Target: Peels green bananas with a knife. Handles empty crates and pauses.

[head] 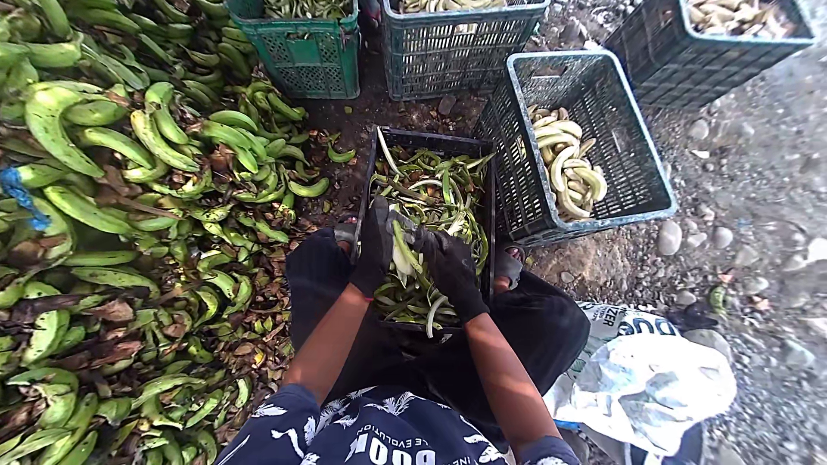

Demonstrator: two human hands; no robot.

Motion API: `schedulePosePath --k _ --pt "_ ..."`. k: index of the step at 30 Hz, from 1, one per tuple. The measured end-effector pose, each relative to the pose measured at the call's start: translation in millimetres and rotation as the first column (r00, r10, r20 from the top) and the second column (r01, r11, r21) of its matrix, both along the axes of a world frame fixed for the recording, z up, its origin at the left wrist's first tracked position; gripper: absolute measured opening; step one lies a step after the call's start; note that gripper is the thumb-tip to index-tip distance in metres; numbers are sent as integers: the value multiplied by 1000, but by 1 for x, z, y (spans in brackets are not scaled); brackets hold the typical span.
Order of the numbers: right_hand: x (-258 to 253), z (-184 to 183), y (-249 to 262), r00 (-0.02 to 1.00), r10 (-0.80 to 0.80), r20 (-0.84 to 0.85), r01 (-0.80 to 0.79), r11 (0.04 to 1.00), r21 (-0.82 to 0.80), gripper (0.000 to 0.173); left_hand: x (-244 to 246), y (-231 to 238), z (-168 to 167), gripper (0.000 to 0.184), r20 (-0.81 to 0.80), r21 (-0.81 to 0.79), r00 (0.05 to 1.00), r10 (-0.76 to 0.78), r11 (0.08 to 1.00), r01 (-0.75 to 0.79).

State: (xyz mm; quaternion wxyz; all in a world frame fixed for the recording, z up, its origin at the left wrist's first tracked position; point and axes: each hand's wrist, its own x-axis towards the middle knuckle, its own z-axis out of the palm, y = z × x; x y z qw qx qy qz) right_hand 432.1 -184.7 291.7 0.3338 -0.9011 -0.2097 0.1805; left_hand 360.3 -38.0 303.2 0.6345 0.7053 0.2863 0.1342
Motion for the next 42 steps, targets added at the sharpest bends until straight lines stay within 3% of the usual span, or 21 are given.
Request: schedulePosePath --k 2,4,9,11,14,16,17,18,20,22,25,27,29,30,32,33,34,36,38,40,42 --pt "7 -1 2 983 -16 -183 34 994 100 59 -1 -10 -2 45 -57 152 996 -67 986 75" --pt "11 4 1 974 7 -227 32 986 166 59 -1 -11 -4 51 -11 73 996 -92 993 93" --pt "12 13 -12 982 -83 -169 116 974 196 57 -1 -5 1 60 344 -260 930 -132 938 230" --pt "16 16 -18 998 1 -62 13 974 227 60 10 4 -6 61 385 -504 923 -7 836 217" --pt "18 24 -28 932 251 260 -289 949 121 52 15 26 -8 56 356 -633 934 -13 733 251" --pt "18 25 -35 867 343 362 -378 925 28 51 15 32 0 60 367 -697 930 -25 655 293" --pt "17 26 -37 858 359 367 -381 925 -13 51 14 31 3 60 391 -686 920 -21 660 307" --pt "16 28 -35 875 350 336 -357 933 -43 48 12 27 4 58 388 -620 921 -28 732 283" --pt "14 28 -25 954 237 185 -231 972 -51 47 -2 15 3 48 338 -292 936 -96 935 202" --pt "14 21 -17 998 54 29 -54 998 20 52 -10 -1 -1 47 273 -36 955 -117 991 132" --pt "21 11 -17 995 -72 -64 83 979 187 48 -11 -7 -10 50 194 -81 978 -78 992 95" --pt "25 10 -25 991 -105 -76 115 985 132 50 -14 8 -19 51 128 -42 986 -104 993 110" --pt "34 13 -35 983 -158 -89 151 985 -83 63 -20 23 -12 45 -118 158 975 -191 965 208" --pt "37 17 -40 978 -166 -124 143 973 -179 67 -18 29 -2 46 -305 297 921 -244 894 335" --pt "36 21 -48 957 -199 -211 136 950 -281 70 -3 36 17 51 -606 349 721 -337 701 622" --pt "34 19 -50 950 -216 -227 140 941 -309 73 11 35 31 49 -642 329 661 -388 640 694" --pt "33 17 -50 945 -224 -237 147 942 -302 75 28 32 48 48 -583 324 696 -419 666 672" --pt "33 18 -47 943 -207 -261 134 953 -271 78 68 24 80 46 -228 253 877 -423 844 473" --pt "31 20 -44 944 -182 -276 102 954 -281 79 102 15 117 50 149 -47 873 -465 878 476" --pt "30 19 -41 948 -164 -273 89 960 -267 78 129 -4 154 49 295 -174 869 -396 872 457" --pt "28 20 -40 954 -144 -262 84 971 -226 73 134 -1 159 49 313 -76 873 -375 906 417"
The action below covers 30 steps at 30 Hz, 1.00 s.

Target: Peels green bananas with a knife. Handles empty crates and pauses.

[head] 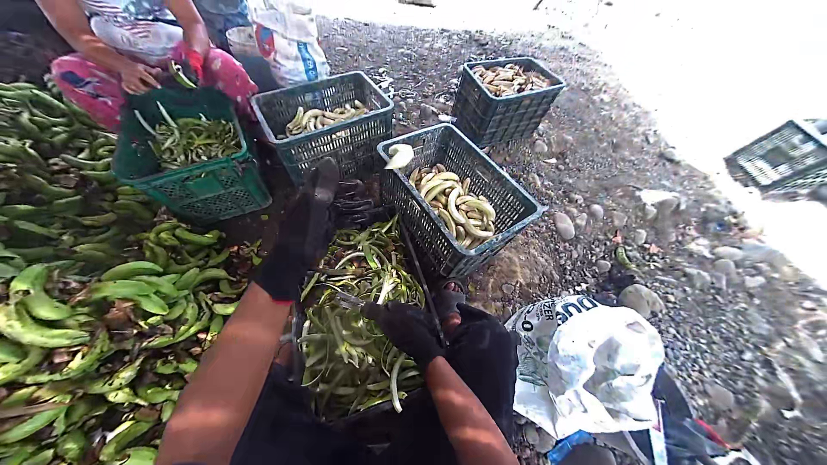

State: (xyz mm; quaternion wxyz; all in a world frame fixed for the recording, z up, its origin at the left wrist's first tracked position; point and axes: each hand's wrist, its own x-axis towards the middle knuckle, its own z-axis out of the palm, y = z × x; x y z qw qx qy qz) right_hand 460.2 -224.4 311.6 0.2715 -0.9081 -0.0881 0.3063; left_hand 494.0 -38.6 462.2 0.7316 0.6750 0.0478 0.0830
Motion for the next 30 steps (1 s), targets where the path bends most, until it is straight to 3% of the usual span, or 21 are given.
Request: schedulePosePath --k 2,4,6,9,11,12,14,15,18,20,23,27,30 --pt "-5 4 1 998 56 13 -56 998 10 66 -25 35 -24 51 -26 168 1000 -17 986 21" --pt "-10 1 5 990 135 32 -133 990 -34 63 -48 83 -59 53 -126 291 988 87 956 -47" --pt "-18 -4 9 981 192 27 -190 980 -63 68 -82 139 -101 60 -276 266 936 219 953 -145" --pt "-30 -11 19 974 225 -36 -226 973 -42 75 -175 190 -164 58 -462 181 723 514 853 -490" --pt "-36 -28 33 961 265 -85 -265 964 7 71 -255 198 -208 59 -520 302 529 671 723 -621" --pt "-39 -40 41 960 256 -111 -255 967 32 71 -294 193 -229 56 -536 429 438 722 679 -596" --pt "-43 -69 54 966 218 -139 -214 976 44 67 -363 177 -269 46 -624 660 300 721 692 -291" --pt "-45 -83 59 966 211 -149 -211 977 16 66 -390 164 -288 47 -700 661 238 674 737 -141" --pt "-49 -116 65 968 220 -121 -239 955 -173 66 -433 118 -333 50 -857 501 130 499 865 -15" --pt "-47 -131 69 967 236 -96 -255 918 -303 68 -439 96 -365 45 -905 395 140 402 916 -74" --pt "-50 -145 75 968 250 -34 -242 884 -400 67 -413 93 -391 58 -901 371 170 400 911 -178" --pt "-52 -159 81 954 298 27 -248 839 -484 67 -332 150 -401 61 -855 431 220 469 880 -201" --pt "-51 -163 85 955 295 27 -241 828 -506 63 -273 209 -430 68 -757 548 186 626 764 -340"
